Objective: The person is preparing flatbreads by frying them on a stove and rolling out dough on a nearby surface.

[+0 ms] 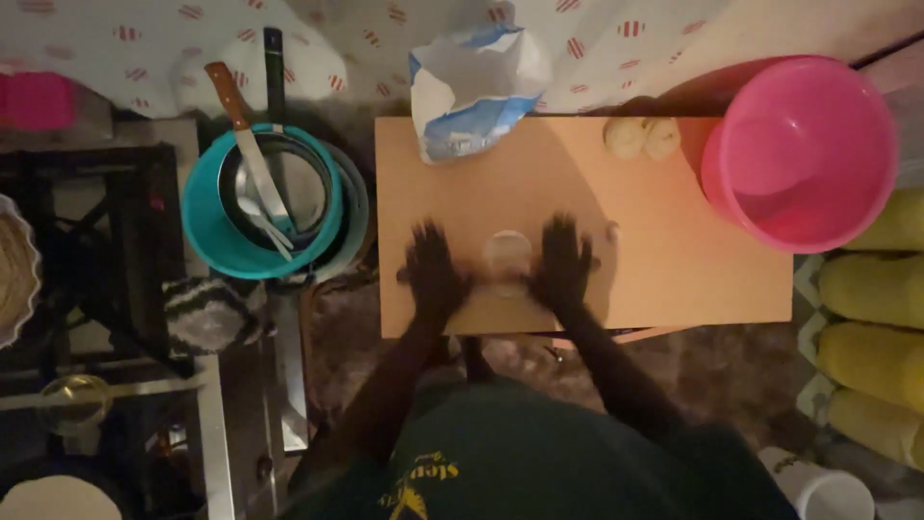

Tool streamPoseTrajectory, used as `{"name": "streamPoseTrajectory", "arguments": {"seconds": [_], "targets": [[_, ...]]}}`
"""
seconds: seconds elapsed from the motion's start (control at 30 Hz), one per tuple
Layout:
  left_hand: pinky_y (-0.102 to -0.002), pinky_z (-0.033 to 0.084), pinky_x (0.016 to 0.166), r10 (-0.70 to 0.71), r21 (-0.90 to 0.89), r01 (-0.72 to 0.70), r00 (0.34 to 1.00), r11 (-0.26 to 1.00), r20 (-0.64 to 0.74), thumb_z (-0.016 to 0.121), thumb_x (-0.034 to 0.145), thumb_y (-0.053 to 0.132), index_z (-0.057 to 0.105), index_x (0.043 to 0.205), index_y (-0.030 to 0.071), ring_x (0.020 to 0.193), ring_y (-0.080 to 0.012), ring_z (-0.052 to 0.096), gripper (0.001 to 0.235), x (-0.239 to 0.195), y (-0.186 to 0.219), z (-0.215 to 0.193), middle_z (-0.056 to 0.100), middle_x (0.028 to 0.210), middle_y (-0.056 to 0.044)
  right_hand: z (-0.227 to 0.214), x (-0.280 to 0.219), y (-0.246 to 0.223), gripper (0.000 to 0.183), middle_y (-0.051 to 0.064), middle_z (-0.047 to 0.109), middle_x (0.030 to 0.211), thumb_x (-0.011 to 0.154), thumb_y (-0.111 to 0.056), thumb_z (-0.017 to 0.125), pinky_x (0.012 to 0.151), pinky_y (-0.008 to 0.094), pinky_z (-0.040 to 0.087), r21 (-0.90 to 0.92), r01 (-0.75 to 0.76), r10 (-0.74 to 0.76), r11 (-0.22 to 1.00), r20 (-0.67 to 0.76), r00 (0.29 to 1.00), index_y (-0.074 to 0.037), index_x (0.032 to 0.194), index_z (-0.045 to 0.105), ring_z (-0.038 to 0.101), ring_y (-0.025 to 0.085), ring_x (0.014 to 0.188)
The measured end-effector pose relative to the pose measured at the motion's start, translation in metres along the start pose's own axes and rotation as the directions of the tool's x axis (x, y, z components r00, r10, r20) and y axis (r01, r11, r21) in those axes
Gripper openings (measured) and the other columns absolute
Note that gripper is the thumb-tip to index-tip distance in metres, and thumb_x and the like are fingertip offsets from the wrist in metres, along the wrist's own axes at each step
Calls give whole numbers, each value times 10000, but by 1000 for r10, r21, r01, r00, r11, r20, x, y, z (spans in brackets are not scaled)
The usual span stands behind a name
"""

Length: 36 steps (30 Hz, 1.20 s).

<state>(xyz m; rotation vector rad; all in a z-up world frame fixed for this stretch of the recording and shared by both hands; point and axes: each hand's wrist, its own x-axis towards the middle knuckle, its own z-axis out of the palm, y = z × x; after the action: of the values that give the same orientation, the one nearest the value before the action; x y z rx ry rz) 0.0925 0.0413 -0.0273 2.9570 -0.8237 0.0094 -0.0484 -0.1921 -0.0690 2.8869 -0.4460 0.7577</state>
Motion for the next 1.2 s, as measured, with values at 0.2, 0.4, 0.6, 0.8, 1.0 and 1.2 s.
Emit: {"name": "streamPoseTrajectory", "arguments": {"seconds": [0.2,0.4,0.6,0.8,1.0,1.2], "targets": [[-507,600,804,280,-244,-255,957,935,70,736,912,517,642,1401,220,1081,-304,678,580,-101,-19,50,637,1234,-40,-22,-107,-10,1054,116,403,1772,780,-449,844,1252,634,252,82,-84,39,993,448,893,-153,1700,425,394,369,1619],[-476,674,662,-157,-236,247,927,940,341,721,891,520,775,967,349,797,-220,821,195,-71,-22,-70,740,835,86,67,-26,-29,1073,326,426,1654,840,-451,959,1149,720,388,262,-502,450,824,234,862,-1,1658,429,462,566,1462],[-462,638,630,-190,-375,247,965,894,181,837,840,473,770,916,182,772,-328,815,308,-100,-70,-60,773,810,-81,40,-17,37,422,10,779,1269,906,-281,917,1011,494,582,729,-371,51,575,421,906,-260,1299,767,760,305,1197],[-448,606,646,-186,-582,212,977,785,104,893,776,446,771,857,130,749,-399,793,349,-122,-81,-33,757,746,-168,-63,18,52,538,42,806,1119,874,-274,961,838,339,625,565,-758,558,326,533,637,-256,1367,747,784,188,969],[-647,592,905,-119,-726,488,859,484,499,785,930,394,786,1157,96,1133,-467,769,374,-84,-39,-102,817,1116,-181,58,-91,-61,622,320,611,1497,927,-148,644,1281,610,333,563,-350,70,748,458,886,-12,1533,602,525,508,1474],[-685,537,1106,-152,-703,542,829,461,538,794,888,521,755,1228,102,1248,-479,706,540,-91,-67,-22,766,1229,-210,-10,17,5,214,198,760,1021,1049,-204,595,951,545,507,618,-634,158,466,647,746,-80,1058,770,725,431,1070]]}}
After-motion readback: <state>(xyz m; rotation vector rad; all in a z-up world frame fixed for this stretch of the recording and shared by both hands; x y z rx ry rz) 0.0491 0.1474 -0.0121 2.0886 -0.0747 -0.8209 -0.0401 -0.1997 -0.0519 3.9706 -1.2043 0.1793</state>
